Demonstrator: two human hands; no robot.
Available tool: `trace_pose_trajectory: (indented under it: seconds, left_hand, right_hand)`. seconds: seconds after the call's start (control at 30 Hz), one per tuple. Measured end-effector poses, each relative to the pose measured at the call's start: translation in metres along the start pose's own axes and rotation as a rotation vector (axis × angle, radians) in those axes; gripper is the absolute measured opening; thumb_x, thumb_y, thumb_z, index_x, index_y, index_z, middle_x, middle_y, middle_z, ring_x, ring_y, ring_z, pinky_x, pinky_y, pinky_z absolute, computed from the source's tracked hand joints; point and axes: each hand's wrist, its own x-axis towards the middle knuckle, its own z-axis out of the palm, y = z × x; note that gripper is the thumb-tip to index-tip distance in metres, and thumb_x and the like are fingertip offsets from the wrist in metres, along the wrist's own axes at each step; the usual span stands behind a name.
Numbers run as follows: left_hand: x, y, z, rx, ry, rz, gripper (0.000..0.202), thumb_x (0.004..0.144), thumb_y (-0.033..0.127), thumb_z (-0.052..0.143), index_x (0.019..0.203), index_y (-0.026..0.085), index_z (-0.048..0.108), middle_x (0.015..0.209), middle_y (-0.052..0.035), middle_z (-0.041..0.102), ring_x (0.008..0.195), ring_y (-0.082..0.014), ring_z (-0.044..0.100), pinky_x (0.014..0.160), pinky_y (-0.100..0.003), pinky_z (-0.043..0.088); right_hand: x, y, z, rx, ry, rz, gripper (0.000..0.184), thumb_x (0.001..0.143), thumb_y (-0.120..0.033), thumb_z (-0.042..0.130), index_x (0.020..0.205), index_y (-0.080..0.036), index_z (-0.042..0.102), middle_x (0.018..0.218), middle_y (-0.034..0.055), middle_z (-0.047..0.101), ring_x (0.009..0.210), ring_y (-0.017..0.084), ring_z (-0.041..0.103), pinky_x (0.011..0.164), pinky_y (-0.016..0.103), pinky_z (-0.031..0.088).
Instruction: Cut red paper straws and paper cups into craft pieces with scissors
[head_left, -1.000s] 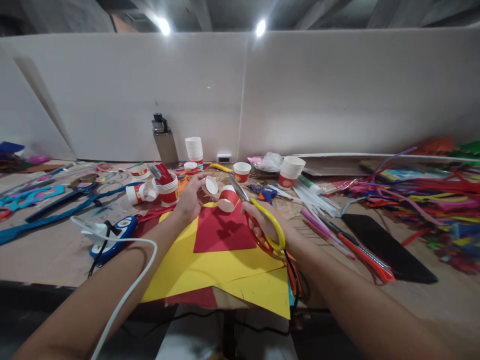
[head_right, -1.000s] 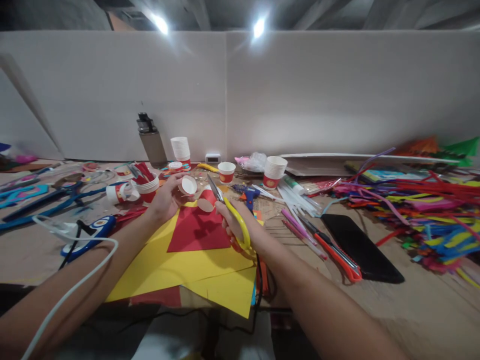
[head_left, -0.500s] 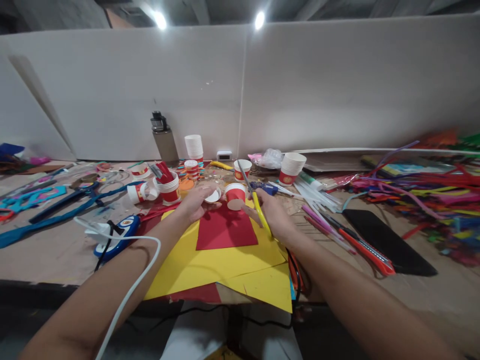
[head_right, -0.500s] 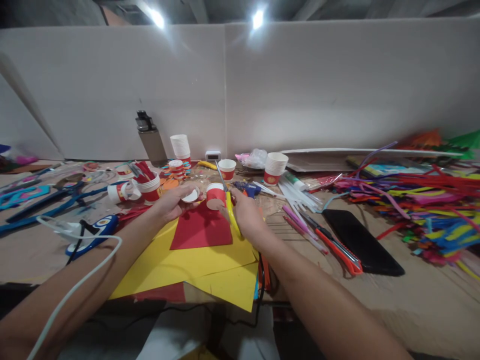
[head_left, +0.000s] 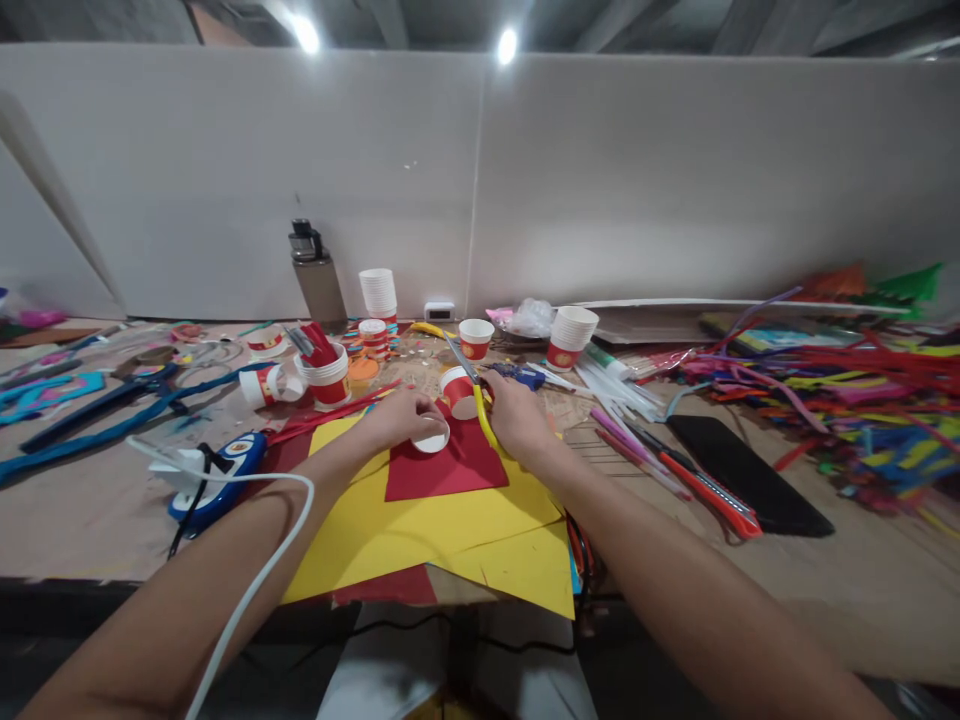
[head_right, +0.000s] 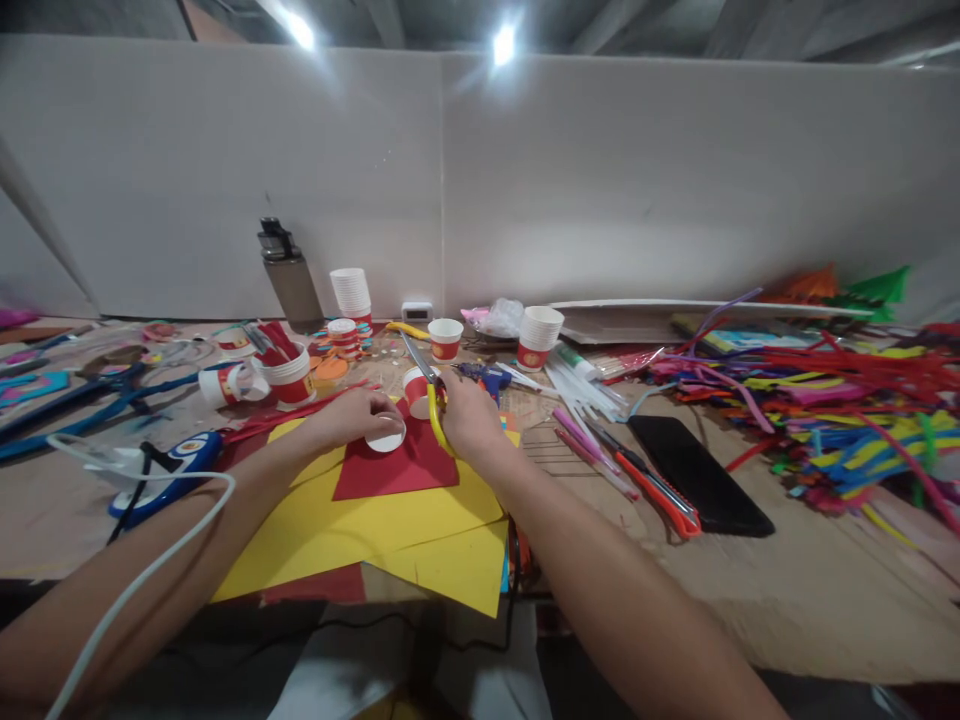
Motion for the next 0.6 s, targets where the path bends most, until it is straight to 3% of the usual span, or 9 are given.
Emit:
trace_pose_trajectory:
  seconds: [0.1, 0.2, 0.3, 0.4, 0.47, 0.6]
  left_hand:
    - [0.0, 0.0, -0.003, 0.061, -0.03, 0.013, 0.028, 0.065, 0.043, 0.065, 0.078, 0.019, 0.072, 0.075, -0.0018, 0.07, 0.07, -0.0176, 0.06, 0.058, -0.025, 0.04]
    - [0.003, -0.003, -0.006, 0.141, 0.025, 0.023, 0.033, 0.066, 0.052, 0.064, 0.07, 0.02, 0.07, 0.07, -0.0011, 0.067, 0.065, -0.0161, 0.056, 0.056, -0.025, 0.036]
    - [0.008, -0.008, -0.009, 0.138, 0.242, 0.043, 0.035, 0.062, 0.054, 0.068, 0.059, 0.02, 0.064, 0.059, -0.0015, 0.06, 0.058, -0.0149, 0.049, 0.053, -0.025, 0.031]
    - [0.014, -0.011, -0.009, -0.005, 0.478, 0.109, 0.03, 0.053, 0.045, 0.078, 0.058, 0.02, 0.064, 0.062, -0.0025, 0.059, 0.061, -0.0152, 0.049, 0.054, -0.024, 0.033]
    - [0.017, -0.012, -0.005, -0.142, 0.462, 0.165, 0.029, 0.05, 0.041, 0.081, 0.062, 0.02, 0.066, 0.069, -0.0034, 0.062, 0.065, -0.0158, 0.051, 0.058, -0.024, 0.037]
    - [0.018, -0.005, 0.004, -0.375, 0.251, 0.14, 0.027, 0.056, 0.039, 0.078, 0.072, 0.017, 0.07, 0.072, -0.0034, 0.067, 0.066, -0.0169, 0.057, 0.064, -0.027, 0.043]
  right_hand:
    - [0.0, 0.002, -0.002, 0.034, 0.003, -0.015, 0.03, 0.086, -0.023, 0.047, 0.115, -0.022, 0.055, 0.098, 0.009, 0.068, 0.087, 0.022, 0.063, 0.069, 0.026, 0.039]
    - [0.0, 0.004, -0.004, 0.097, 0.003, -0.015, 0.03, 0.087, -0.025, 0.047, 0.115, -0.023, 0.056, 0.099, 0.0085, 0.069, 0.09, 0.02, 0.063, 0.072, 0.025, 0.04]
    - [-0.001, 0.006, -0.004, 0.138, -0.004, -0.02, 0.029, 0.085, -0.026, 0.05, 0.113, -0.023, 0.057, 0.099, 0.0081, 0.069, 0.09, 0.02, 0.063, 0.071, 0.025, 0.04]
    - [-0.002, 0.005, -0.003, 0.147, -0.014, -0.022, 0.026, 0.085, -0.031, 0.052, 0.109, -0.022, 0.059, 0.097, 0.0089, 0.069, 0.086, 0.022, 0.063, 0.068, 0.026, 0.04]
    - [-0.003, 0.004, -0.003, 0.175, -0.026, -0.032, 0.024, 0.084, -0.032, 0.053, 0.104, -0.021, 0.061, 0.097, 0.0091, 0.069, 0.087, 0.022, 0.062, 0.066, 0.026, 0.04]
    - [-0.005, 0.001, -0.007, 0.325, -0.031, -0.051, 0.023, 0.08, -0.024, 0.056, 0.103, -0.019, 0.061, 0.099, 0.0088, 0.068, 0.09, 0.021, 0.061, 0.071, 0.026, 0.041]
